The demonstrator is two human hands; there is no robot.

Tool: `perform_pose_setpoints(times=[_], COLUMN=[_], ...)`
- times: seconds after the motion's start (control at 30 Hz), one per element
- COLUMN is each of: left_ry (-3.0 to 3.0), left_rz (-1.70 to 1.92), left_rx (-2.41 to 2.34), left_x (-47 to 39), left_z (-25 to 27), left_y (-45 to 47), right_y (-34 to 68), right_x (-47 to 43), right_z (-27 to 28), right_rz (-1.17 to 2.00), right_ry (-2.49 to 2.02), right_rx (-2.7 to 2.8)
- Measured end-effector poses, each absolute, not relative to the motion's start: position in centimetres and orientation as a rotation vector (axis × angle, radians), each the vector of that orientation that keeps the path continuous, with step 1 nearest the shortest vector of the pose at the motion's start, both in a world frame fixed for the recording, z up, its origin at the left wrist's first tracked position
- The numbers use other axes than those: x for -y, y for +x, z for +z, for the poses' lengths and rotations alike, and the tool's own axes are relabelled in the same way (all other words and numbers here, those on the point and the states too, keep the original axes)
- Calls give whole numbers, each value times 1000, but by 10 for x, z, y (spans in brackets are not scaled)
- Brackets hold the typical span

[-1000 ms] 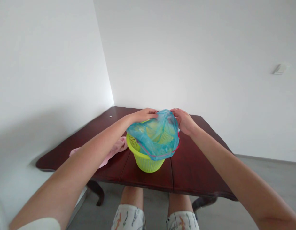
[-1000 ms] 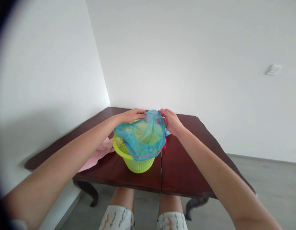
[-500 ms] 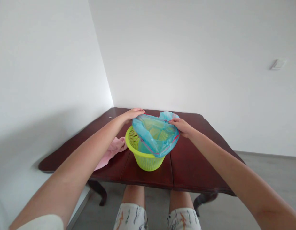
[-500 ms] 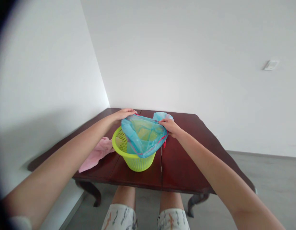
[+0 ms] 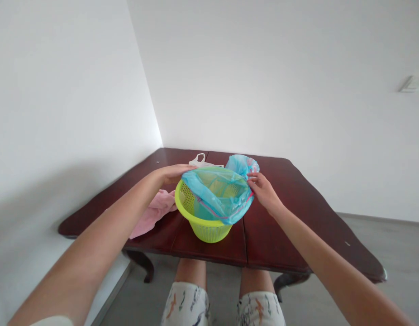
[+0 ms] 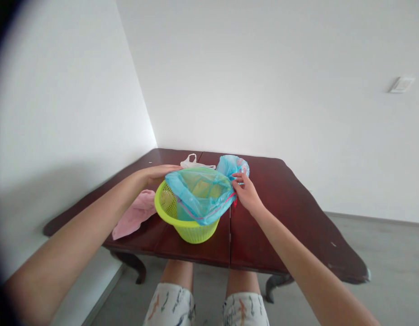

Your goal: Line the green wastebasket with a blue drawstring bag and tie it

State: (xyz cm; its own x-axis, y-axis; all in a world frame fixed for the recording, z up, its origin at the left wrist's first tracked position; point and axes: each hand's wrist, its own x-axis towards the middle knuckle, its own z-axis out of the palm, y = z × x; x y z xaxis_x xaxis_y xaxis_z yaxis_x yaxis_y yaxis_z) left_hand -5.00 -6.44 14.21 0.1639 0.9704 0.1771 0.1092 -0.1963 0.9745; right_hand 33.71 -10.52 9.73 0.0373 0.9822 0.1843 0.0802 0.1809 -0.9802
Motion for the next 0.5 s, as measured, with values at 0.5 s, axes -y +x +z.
perform_pose_setpoints(times=[0.5], left_ry=[2703], left_rz=[1172], left_rx=[-878], left_x=[173], left_z=[124], left_y=[-50], right_y=[305], right_x=[226], right_z=[47], right_rz=[88], right_ry=[-858], right_rx=[1537])
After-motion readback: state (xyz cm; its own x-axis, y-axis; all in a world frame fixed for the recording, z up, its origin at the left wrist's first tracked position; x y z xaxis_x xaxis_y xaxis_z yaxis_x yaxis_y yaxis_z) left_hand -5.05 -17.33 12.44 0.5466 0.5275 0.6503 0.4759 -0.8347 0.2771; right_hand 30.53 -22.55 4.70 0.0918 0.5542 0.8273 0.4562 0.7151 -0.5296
